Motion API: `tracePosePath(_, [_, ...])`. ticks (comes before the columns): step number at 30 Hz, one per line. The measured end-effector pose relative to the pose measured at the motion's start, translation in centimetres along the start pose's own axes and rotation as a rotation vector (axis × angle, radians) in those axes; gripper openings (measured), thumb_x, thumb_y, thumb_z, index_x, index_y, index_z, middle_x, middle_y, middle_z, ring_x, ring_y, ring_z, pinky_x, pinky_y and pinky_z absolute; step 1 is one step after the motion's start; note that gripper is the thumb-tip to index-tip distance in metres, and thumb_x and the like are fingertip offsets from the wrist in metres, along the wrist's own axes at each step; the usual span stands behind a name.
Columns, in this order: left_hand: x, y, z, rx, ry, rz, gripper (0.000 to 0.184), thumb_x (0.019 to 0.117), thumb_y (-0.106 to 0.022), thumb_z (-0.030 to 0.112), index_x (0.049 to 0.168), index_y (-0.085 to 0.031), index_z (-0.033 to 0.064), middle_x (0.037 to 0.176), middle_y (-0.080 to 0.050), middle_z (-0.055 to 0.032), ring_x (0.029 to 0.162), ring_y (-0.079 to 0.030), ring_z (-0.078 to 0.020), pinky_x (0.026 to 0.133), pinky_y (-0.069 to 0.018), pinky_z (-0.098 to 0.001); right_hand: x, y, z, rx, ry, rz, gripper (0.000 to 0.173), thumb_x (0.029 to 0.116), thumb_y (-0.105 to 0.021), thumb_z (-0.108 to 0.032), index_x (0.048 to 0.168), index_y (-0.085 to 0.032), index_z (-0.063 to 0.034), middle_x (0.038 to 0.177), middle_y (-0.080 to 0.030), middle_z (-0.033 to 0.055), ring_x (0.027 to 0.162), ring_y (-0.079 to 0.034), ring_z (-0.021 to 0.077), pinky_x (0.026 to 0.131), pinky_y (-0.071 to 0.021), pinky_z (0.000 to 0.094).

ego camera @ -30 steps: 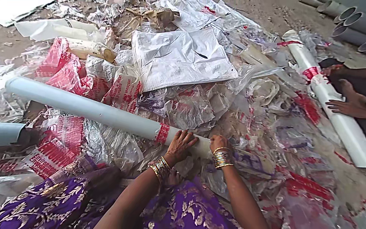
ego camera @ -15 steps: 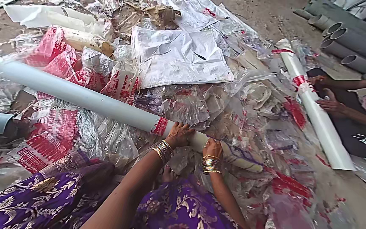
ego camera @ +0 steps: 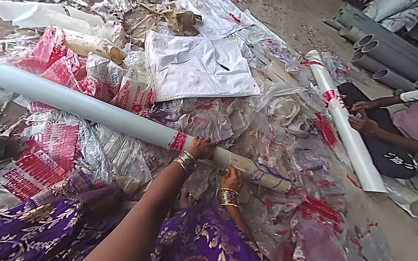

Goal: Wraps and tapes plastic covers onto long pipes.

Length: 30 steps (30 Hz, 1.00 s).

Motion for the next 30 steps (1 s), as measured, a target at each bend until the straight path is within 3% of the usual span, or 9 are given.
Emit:
tracePosePath(5, [0.1, -0.2, -0.3, 0.009, -0.020, 0.044, 0.074, 0.0952, -0.065, 0.053, 0.157, -0.043, 0.0202, 0.153, -0.048, -0.0186, 0.139, -0.046, -0.0406, 0.114, -0.0302, -0.0626, -0.5, -0.4, 1.7, 0.085, -0.002, -0.059, 0.022, 0.0987, -0.063, -0.005, 0.115, -0.075, 0.0029, 0.115, -0.071, 0.0284, 0.112, -0.067, 0.0456, 0.102, -0.0487, 0.0570])
tracePosePath(9, [-1.1, -1.0, -0.4, 0.027, -0.092, 0.208, 0.077, 0.0922, -0.068, 0.054, 0.155, -0.046, 0.0143, 0.151, -0.051, -0.0174, 0.138, -0.048, -0.0395, 0.115, -0.0293, -0.0613, 1.3, 2.6, 2.7, 0.225, 0.102, 0.183, 0.030, 0.0974, -0.064, -0.004, 0.124, -0.068, 0.0096, 0.104, -0.071, 0.0310, 0.095, -0.069, 0.0455, 0.091, -0.0529, 0.0565])
tracePosePath(12, [-2.9, -2.6, 0.0, 0.058, -0.148, 0.338, 0.080, 0.0885, -0.073, 0.049, 0.154, -0.046, 0.0131, 0.153, -0.050, -0.0178, 0.142, -0.045, -0.0392, 0.117, -0.0288, -0.0614, 4.3, 4.6, 1.3, 0.188, 0.212, 0.260, 0.020, 0.0965, -0.066, -0.006, 0.106, -0.075, 0.0093, 0.104, -0.071, 0.0312, 0.101, -0.068, 0.0467, 0.095, -0.0525, 0.0548])
tracePosePath(16, [-5.7, -4.7, 0.7, 0.017, -0.221, 0.530, 0.071, 0.0854, -0.079, 0.033, 0.149, -0.055, 0.0114, 0.154, -0.051, -0.0186, 0.146, -0.043, -0.0392, 0.118, -0.0303, -0.0612, 7.1, 1.6, -1.2, 0.115, 0.410, 0.128, 0.020, 0.0966, -0.063, -0.007, 0.101, -0.074, 0.0091, 0.108, -0.069, 0.0333, 0.105, -0.067, 0.0513, 0.095, -0.0505, 0.0625])
tracePosePath(19, [-8.0, -6.0, 0.4, -0.065, -0.259, 0.578, 0.060, 0.0873, -0.076, 0.016, 0.145, -0.060, 0.0142, 0.151, -0.056, -0.0118, 0.146, -0.045, -0.0350, 0.118, -0.0326, -0.0584, 6.3, -1.7, -0.8, -0.012, 0.357, -0.116, 0.028, 0.1039, -0.055, -0.014, 0.111, -0.072, 0.0064, 0.117, -0.071, 0.0278, 0.113, -0.067, 0.0441, 0.105, -0.0436, 0.0612])
tracePosePath(21, [-10.0, -6.0, -1.0, -0.085, -0.203, 0.590, 0.050, 0.0917, -0.071, 0.014, 0.142, -0.063, 0.0134, 0.150, -0.058, -0.0086, 0.145, -0.046, -0.0336, 0.118, -0.0310, -0.0609, 5.0, -2.0, -0.2, -0.022, 0.363, -0.083, 0.030, 0.1049, -0.052, -0.015, 0.110, -0.072, 0.0071, 0.112, -0.073, 0.0278, 0.109, -0.069, 0.0450, 0.103, -0.0437, 0.0641])
tracePosePath(24, [-13.2, -4.7, -4.9, -0.083, -0.023, 0.808, 0.035, 0.0923, -0.068, 0.011, 0.127, -0.073, 0.0097, 0.136, -0.067, -0.0125, 0.132, -0.058, -0.0383, 0.109, -0.0411, -0.0626, 3.8, -1.5, 0.3, 0.015, 0.394, 0.055, 0.030, 0.1032, -0.052, -0.013, 0.104, -0.073, 0.0082, 0.107, -0.073, 0.0287, 0.103, -0.070, 0.0482, 0.096, -0.0452, 0.0679])
tracePosePath(27, [-15.6, -3.5, -8.0, -0.131, 0.160, 0.991, 0.022, 0.0945, -0.066, 0.013, 0.112, -0.077, 0.0063, 0.124, -0.071, -0.0175, 0.122, -0.063, -0.0430, 0.100, -0.0480, -0.0619, 3.8, -1.5, 0.2, -0.010, 0.385, 0.059, 0.030, 0.1034, -0.051, -0.013, 0.105, -0.073, 0.0078, 0.108, -0.073, 0.0281, 0.105, -0.070, 0.0476, 0.095, -0.0452, 0.0674])
tracePosePath(30, [-16.0, -2.9, -8.6, -0.171, 0.232, 0.998, 0.019, 0.0927, -0.066, 0.011, 0.107, -0.076, 0.0024, 0.120, -0.071, -0.0203, 0.120, -0.064, -0.0436, 0.096, -0.0512, -0.0597, 4.0, -1.4, -0.1, -0.011, 0.381, 0.044, 0.030, 0.1035, -0.052, -0.013, 0.104, -0.072, 0.0083, 0.108, -0.073, 0.0289, 0.105, -0.070, 0.0478, 0.094, -0.0452, 0.0673])
Point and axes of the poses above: each hand's wrist, its own x-axis towards the middle knuckle, its own y-axis out of the back of the hand, z = x × y, the point moved 8 cm from there along x, towards the middle knuckle
